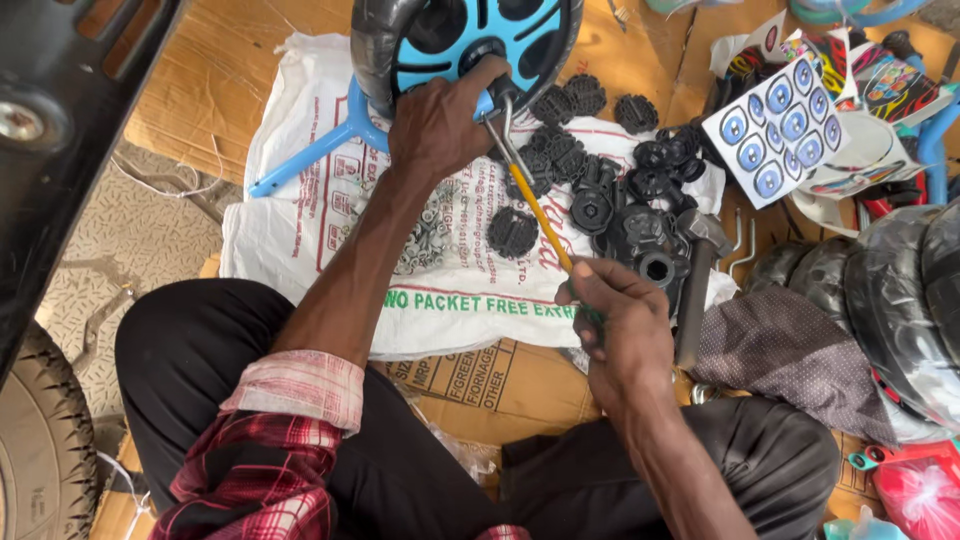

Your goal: The person sits on the ground and fits a blue plastic wheel onto a stroller frame, threading an axle bolt through the wheel hub by hand. They then use a spanner to tighten the bolt, repositioning the wheel and frame while working.

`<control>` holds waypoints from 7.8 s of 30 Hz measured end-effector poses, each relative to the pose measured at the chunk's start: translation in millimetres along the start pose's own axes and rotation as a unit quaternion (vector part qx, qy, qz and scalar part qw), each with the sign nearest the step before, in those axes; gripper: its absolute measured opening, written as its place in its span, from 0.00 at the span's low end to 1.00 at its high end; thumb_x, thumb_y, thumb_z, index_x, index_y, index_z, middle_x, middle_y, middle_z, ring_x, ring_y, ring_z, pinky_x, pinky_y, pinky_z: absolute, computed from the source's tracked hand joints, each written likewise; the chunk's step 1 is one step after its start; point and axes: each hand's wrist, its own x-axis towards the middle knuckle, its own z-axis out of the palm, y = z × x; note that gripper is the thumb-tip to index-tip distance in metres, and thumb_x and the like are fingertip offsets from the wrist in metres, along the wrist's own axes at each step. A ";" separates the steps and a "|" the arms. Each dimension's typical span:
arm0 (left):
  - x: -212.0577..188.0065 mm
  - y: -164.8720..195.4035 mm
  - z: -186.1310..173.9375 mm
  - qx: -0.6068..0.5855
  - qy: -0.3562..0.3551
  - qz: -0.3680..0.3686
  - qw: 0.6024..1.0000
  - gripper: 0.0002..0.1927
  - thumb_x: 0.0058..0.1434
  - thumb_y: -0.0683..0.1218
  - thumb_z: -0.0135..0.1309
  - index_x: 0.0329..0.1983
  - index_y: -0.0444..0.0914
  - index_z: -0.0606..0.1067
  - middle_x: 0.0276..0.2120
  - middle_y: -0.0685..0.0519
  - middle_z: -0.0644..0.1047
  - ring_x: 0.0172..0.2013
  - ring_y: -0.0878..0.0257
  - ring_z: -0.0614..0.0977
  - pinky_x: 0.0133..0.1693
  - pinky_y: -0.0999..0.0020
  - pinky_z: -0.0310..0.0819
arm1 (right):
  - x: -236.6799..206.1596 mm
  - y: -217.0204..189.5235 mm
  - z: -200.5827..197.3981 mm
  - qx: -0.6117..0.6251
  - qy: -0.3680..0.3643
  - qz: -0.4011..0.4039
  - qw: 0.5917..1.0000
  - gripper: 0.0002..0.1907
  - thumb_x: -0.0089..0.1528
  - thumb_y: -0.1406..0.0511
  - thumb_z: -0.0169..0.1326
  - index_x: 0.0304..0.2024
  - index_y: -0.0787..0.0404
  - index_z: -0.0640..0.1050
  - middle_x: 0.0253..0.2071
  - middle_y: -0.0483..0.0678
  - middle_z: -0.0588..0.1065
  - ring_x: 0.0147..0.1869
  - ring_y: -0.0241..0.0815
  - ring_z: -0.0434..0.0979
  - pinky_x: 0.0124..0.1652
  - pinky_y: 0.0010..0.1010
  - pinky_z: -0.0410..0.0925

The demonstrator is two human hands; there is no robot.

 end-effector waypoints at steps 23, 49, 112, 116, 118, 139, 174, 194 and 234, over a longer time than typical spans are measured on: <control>22.8 -12.2 -22.6 -0.023 -0.003 -0.018 1.000 0.22 0.62 0.56 0.62 0.59 0.49 0.75 0.21 0.47 0.80 0.22 0.53 0.82 0.27 0.52 0.72 | 47.6 46.9 -25.2 -0.589 0.191 -0.452 0.642 0.15 0.57 0.67 0.61 0.48 0.61 0.81 0.51 0.55 0.75 0.53 0.56 0.72 0.48 0.50 0.63; 20.6 73.5 -74.5 -0.023 0.050 -0.123 0.991 0.25 0.63 0.54 0.57 0.65 0.51 0.72 0.32 0.44 0.82 0.33 0.46 0.84 0.34 0.47 0.75 | 54.5 -122.9 44.6 -0.043 -0.069 -0.444 0.892 0.17 0.66 0.72 0.58 0.57 0.64 0.72 0.44 0.44 0.78 0.45 0.31 0.79 0.42 0.24 0.74; -21.2 137.1 -80.8 -0.662 0.098 -0.051 0.742 0.35 0.71 0.38 0.51 0.80 0.37 0.54 0.43 0.42 0.71 0.35 0.60 0.71 0.36 0.66 0.69 | -17.8 -146.2 70.5 -0.258 0.059 -0.672 0.692 0.16 0.68 0.71 0.60 0.58 0.63 0.76 0.47 0.54 0.76 0.39 0.48 0.82 0.37 0.32 0.75; -9.9 149.1 -78.1 -0.729 0.119 -0.016 0.674 0.32 0.73 0.39 0.50 0.78 0.37 0.54 0.52 0.50 0.74 0.43 0.69 0.76 0.41 0.75 0.74 | -14.2 -156.3 81.3 -0.313 0.052 -0.704 0.636 0.14 0.68 0.71 0.61 0.56 0.63 0.77 0.49 0.53 0.75 0.42 0.47 0.82 0.41 0.33 0.76; -8.7 150.0 -74.1 -0.683 0.146 -0.027 0.715 0.34 0.71 0.40 0.49 0.78 0.39 0.52 0.55 0.48 0.73 0.45 0.66 0.77 0.43 0.72 0.75 | -8.6 -156.8 79.2 -0.283 0.022 -0.698 0.657 0.13 0.67 0.72 0.59 0.54 0.66 0.75 0.53 0.56 0.75 0.45 0.47 0.83 0.40 0.30 0.78; -39.5 90.2 -11.6 -0.282 0.216 -0.143 0.924 0.40 0.61 0.37 0.57 0.74 0.36 0.53 0.58 0.33 0.63 0.58 0.37 0.71 0.57 0.50 0.64 | 113.0 -95.2 61.1 -0.351 0.005 -0.421 0.836 0.14 0.63 0.67 0.62 0.50 0.64 0.80 0.33 0.54 0.81 0.34 0.39 0.80 0.39 0.36 0.71; 29.9 8.5 -50.5 -0.099 -0.037 -0.029 0.994 0.15 0.65 0.52 0.57 0.41 0.35 0.75 0.34 0.41 0.79 0.37 0.44 0.82 0.39 0.47 0.71 | 36.9 66.8 60.2 -0.479 -0.073 -0.203 0.851 0.20 0.59 0.63 0.61 0.54 0.54 0.76 0.35 0.54 0.82 0.39 0.56 0.84 0.40 0.47 0.73; 42.7 -2.9 -71.3 -0.114 0.076 -0.049 0.989 0.20 0.64 0.48 0.57 0.59 0.43 0.72 0.38 0.45 0.82 0.40 0.44 0.84 0.43 0.46 0.75 | 103.1 95.7 93.3 -0.434 -0.002 -0.385 0.814 0.11 0.60 0.71 0.56 0.45 0.61 0.84 0.42 0.55 0.79 0.39 0.58 0.80 0.39 0.45 0.72; 34.2 19.2 -88.2 -0.199 0.047 -0.046 0.978 0.18 0.62 0.52 0.56 0.54 0.45 0.75 0.41 0.47 0.81 0.43 0.49 0.83 0.43 0.52 0.73 | 83.9 -27.8 98.6 0.180 -0.058 -0.200 0.961 0.08 0.61 0.77 0.60 0.44 0.70 0.80 0.39 0.51 0.79 0.42 0.41 0.80 0.45 0.29 0.75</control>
